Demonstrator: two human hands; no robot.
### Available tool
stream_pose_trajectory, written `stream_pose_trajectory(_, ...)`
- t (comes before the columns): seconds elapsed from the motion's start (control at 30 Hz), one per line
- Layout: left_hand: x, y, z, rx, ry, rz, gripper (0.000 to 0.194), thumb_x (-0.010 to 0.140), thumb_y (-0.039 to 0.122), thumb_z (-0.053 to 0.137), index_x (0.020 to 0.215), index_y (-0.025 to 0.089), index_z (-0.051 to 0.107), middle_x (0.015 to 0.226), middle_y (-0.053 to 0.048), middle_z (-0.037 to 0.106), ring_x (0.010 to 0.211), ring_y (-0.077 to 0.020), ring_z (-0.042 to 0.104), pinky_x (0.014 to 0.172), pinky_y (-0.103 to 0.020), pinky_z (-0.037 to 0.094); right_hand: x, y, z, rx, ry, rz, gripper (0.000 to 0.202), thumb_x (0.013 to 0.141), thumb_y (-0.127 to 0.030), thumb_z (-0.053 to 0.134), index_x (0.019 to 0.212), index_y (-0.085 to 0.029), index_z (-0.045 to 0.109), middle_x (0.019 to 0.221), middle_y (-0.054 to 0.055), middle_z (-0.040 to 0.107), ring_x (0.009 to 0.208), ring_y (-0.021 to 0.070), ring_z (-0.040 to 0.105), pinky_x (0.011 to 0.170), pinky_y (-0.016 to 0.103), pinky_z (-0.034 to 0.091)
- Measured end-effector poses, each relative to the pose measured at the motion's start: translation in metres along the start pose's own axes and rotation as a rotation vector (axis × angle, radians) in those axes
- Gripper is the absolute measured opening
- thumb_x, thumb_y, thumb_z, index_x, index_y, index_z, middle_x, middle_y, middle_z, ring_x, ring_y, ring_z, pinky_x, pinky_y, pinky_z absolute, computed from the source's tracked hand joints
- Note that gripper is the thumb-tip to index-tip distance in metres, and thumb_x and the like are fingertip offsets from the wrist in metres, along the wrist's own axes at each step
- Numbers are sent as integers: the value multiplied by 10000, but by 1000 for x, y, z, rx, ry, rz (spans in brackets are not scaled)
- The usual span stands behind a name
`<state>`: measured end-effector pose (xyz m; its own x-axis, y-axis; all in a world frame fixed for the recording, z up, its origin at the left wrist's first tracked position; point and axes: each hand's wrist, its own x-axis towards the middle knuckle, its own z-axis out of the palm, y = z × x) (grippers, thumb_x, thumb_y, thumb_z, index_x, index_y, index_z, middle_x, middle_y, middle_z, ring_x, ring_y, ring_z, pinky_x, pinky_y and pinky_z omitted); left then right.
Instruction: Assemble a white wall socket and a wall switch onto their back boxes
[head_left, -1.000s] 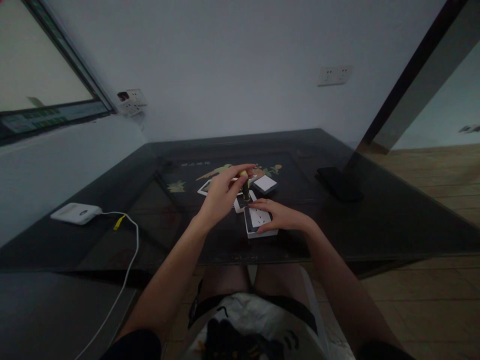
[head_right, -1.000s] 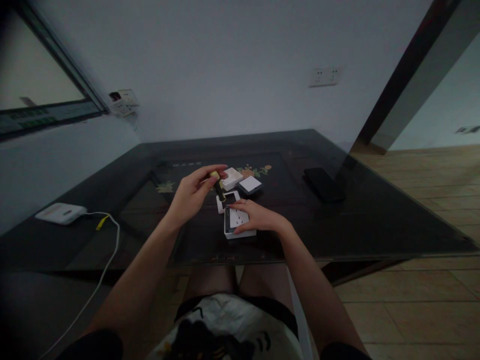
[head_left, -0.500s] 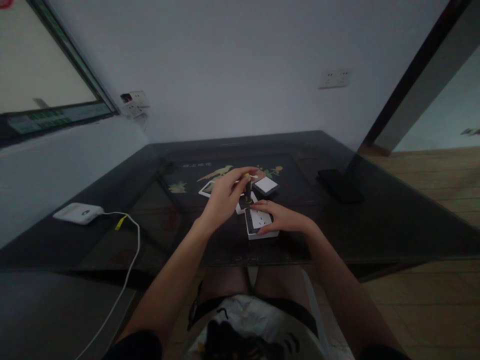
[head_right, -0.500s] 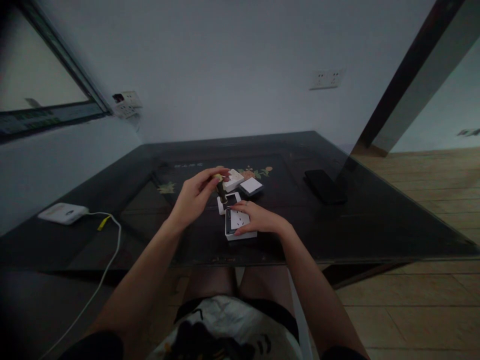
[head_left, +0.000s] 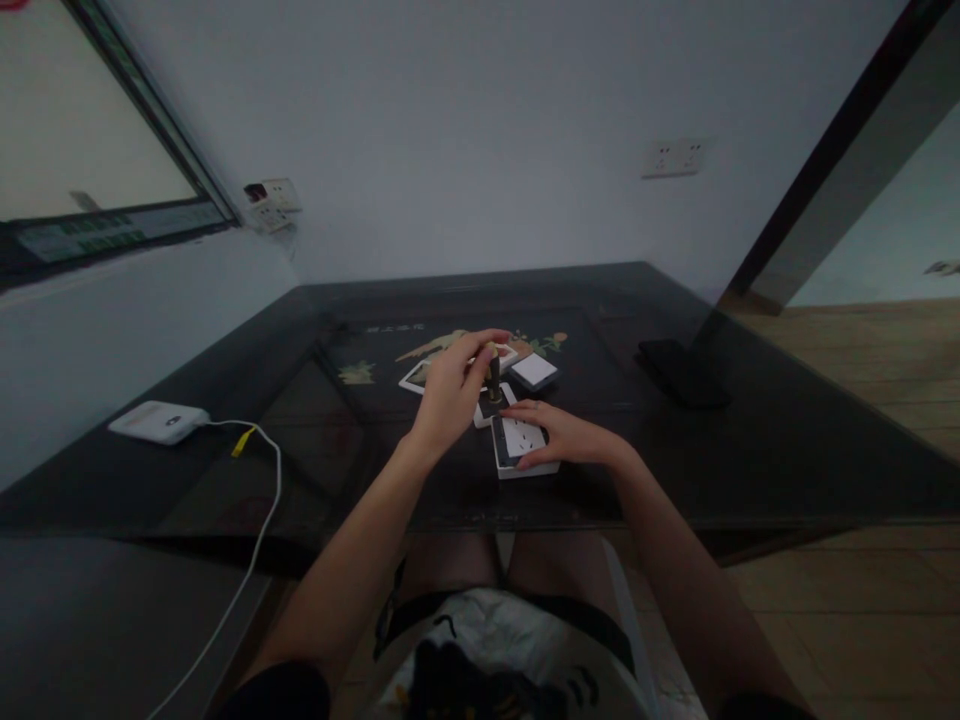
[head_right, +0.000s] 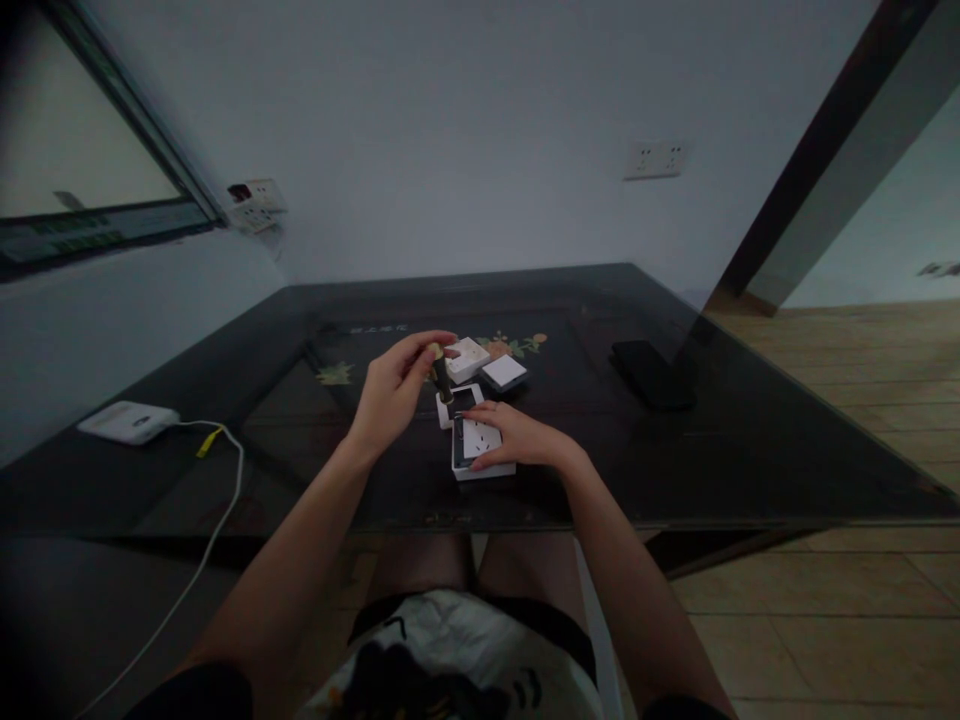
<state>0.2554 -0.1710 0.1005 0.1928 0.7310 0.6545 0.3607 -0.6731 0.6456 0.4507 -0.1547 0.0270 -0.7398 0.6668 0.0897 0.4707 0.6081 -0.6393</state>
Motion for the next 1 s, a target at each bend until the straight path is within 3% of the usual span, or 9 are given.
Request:
stream_pose_trajectory(0.1, 1, 1, 3, 47, 23, 11, 231, 928, 224, 459, 1065, 208, 645, 1055, -61, 655, 955, -155, 619, 788, -270, 512, 0, -2, -1, -4, -1, 6, 776, 692, -419, 761, 1369, -193, 454, 1351, 131, 468, 1246, 267, 439, 1074, 435, 331)
stream_pose_trajectory(0.3, -1, -2, 13, 148, 237, 64, 119, 839, 266, 625, 919, 217, 698, 917, -39, 599, 859, -149, 585, 752, -266, 502, -1, -1, 0, 0, 7, 14, 777, 694, -417, 761, 1366, -170, 458, 1351, 140, 464, 1250, 263, 436, 1079, 416, 333)
stream_pose_trajectory(0.47, -4, -4, 16, -4, 114, 63, 265, 933, 264, 473, 1174, 228, 577, 1046, -58, 652, 938, -156, 628, 824, -285, 498, 0, 2, 1, 1, 13, -6, 781, 685, -449, 759, 1361, -189, 466, 1348, 131, 476, 1250, 274, 441, 1079, 440, 335)
stream_pose_trajectory(0.57, -6, -1, 17, 6, 84, 81, 246, 948, 276, 435, 1113, 215, 606, 1061, -64, 659, 975, -161, 625, 845, -287, 491, 0, 2, 1, -3, 13, -10, 775, 689, -460, 752, 1360, -194, 469, 1345, 128, 483, 1249, 278, 442, 1080, 445, 336)
stream_pose_trajectory(0.73, -7, 1, 19, 70, 294, 126, 111, 826, 297, 643, 850, 190, 661, 885, -34, 629, 839, -143, 597, 718, -245, 495, -1, 1, 1, 0, 22, -1, 775, 687, -455, 754, 1358, -192, 470, 1348, 133, 475, 1249, 276, 444, 1079, 442, 338)
stream_pose_trajectory(0.8, -8, -1, 20, 61, 333, 116, 107, 830, 291, 641, 850, 186, 654, 851, -25, 629, 793, -132, 597, 710, -242, 491, -1, 1, 1, 2, 24, -1, 775, 686, -453, 756, 1358, -193, 470, 1345, 133, 476, 1243, 274, 449, 1074, 440, 345)
stream_pose_trajectory(1.0, -6, -1, 18, 15, 145, 52, 223, 952, 265, 429, 1080, 208, 602, 1013, -49, 677, 916, -150, 639, 826, -278, 480, 0, 1, 1, 4, 18, -2, 776, 684, -447, 759, 1357, -187, 472, 1349, 129, 476, 1244, 276, 445, 1076, 438, 340)
